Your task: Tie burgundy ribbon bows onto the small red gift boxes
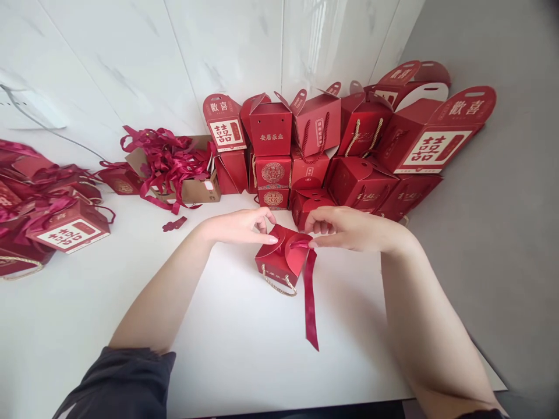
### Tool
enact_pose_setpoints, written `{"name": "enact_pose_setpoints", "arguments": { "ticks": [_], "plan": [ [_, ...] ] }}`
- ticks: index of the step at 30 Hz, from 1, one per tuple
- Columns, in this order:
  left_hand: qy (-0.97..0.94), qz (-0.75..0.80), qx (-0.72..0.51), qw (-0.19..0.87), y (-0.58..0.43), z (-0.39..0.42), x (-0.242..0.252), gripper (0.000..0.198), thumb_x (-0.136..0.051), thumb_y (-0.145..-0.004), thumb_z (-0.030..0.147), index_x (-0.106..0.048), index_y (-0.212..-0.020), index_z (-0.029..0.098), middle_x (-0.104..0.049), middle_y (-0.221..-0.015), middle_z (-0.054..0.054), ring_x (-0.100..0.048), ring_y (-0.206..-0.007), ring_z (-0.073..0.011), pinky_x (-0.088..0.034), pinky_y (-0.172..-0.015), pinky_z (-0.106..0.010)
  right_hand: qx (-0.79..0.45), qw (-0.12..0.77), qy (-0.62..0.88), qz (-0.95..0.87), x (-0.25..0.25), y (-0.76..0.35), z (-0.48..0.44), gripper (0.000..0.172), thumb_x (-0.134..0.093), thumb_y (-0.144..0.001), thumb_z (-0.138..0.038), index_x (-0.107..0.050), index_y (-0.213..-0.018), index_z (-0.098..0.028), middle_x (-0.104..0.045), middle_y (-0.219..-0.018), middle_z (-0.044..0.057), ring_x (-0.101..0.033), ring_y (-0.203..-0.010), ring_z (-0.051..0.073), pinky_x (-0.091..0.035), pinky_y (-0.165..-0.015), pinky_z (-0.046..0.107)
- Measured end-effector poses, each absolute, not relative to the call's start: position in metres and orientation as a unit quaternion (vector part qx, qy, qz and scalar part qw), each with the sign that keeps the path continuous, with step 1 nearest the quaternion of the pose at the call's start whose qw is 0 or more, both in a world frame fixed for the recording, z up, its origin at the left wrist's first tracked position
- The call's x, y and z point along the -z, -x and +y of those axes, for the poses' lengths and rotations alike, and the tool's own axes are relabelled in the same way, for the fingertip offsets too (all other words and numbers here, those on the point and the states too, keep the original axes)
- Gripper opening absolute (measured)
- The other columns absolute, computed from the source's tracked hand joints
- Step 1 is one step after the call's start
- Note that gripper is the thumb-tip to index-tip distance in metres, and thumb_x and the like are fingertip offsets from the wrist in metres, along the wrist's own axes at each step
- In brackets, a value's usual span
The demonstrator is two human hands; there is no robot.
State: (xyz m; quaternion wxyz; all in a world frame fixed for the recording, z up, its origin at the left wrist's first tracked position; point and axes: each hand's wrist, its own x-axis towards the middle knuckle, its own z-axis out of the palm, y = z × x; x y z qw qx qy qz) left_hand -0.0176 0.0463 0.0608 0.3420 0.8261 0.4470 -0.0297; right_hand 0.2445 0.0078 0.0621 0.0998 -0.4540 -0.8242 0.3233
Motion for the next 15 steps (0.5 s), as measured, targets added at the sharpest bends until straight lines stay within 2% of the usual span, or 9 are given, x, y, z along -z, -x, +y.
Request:
{"name": "enact_pose_setpoints", "arguments": {
  "ticks": [4, 7, 11, 13, 15],
  "plan": [
    [-0.798, 0.454, 0.082, 0.389, 0.018, 0.047, -0.062, 0.060, -0.061, -0.075, 0.064, -0.047, -0.114, 0.021, -0.067, -0.082, -0.002, -0.061, -0.073, -0.0174, -0.043, -0.066, -0.028, -0.298, 0.052, 0.450, -0.840, -0.052, -0.236, 0.012, 0.018, -0.067, -0.076, -0.037, -0.060, -0.085, -0.023, -0.061, -0.090, 0.003, -0.054, -0.078, 0.018, -0.038, -0.059, 0.026],
    [-0.805, 0.453, 0.128, 0.362, 0.018, 0.046, -0.062, 0.058, -0.063, -0.069, 0.069, -0.054, -0.100, 0.021, -0.065, -0.081, -0.002, -0.059, -0.071, -0.0177, -0.040, -0.060, -0.026, -0.288, 0.041, 0.423, -0.858, -0.047, -0.230, 0.013, 0.012, -0.066, -0.076, -0.030, -0.059, -0.075, -0.021, -0.060, -0.089, 0.004, -0.054, -0.082, 0.020, -0.037, -0.060, 0.027],
    [-0.823, 0.436, 0.172, 0.319, 0.021, 0.047, -0.063, 0.054, -0.061, -0.066, 0.073, -0.065, -0.079, 0.021, -0.064, -0.080, -0.002, -0.055, -0.069, -0.0171, -0.036, -0.058, -0.026, -0.299, 0.031, 0.422, -0.856, -0.052, -0.230, 0.010, 0.006, -0.064, -0.075, -0.023, -0.058, -0.075, -0.021, -0.060, -0.087, 0.004, -0.053, -0.073, 0.017, -0.035, -0.055, 0.026],
    [-0.821, 0.427, 0.190, 0.327, 0.023, 0.047, -0.063, 0.051, -0.062, -0.067, 0.071, -0.065, -0.067, 0.021, -0.060, -0.067, 0.000, -0.051, -0.061, -0.0155, -0.033, -0.054, -0.027, -0.320, 0.026, 0.415, -0.851, -0.055, -0.231, 0.008, 0.004, -0.062, -0.077, -0.022, -0.058, -0.076, -0.021, -0.061, -0.085, 0.003, -0.053, -0.070, 0.016, -0.035, -0.053, 0.026],
    [-0.819, 0.422, 0.206, 0.331, 0.025, 0.047, -0.062, 0.052, -0.063, -0.066, 0.070, -0.057, -0.052, 0.020, -0.047, -0.052, 0.000, -0.040, -0.049, -0.0133, -0.027, -0.049, -0.028, -0.344, 0.035, 0.401, -0.848, -0.057, -0.233, 0.008, 0.004, -0.061, -0.077, -0.022, -0.058, -0.079, -0.022, -0.063, -0.086, 0.003, -0.055, -0.072, 0.017, -0.037, -0.054, 0.025]
  ]
}}
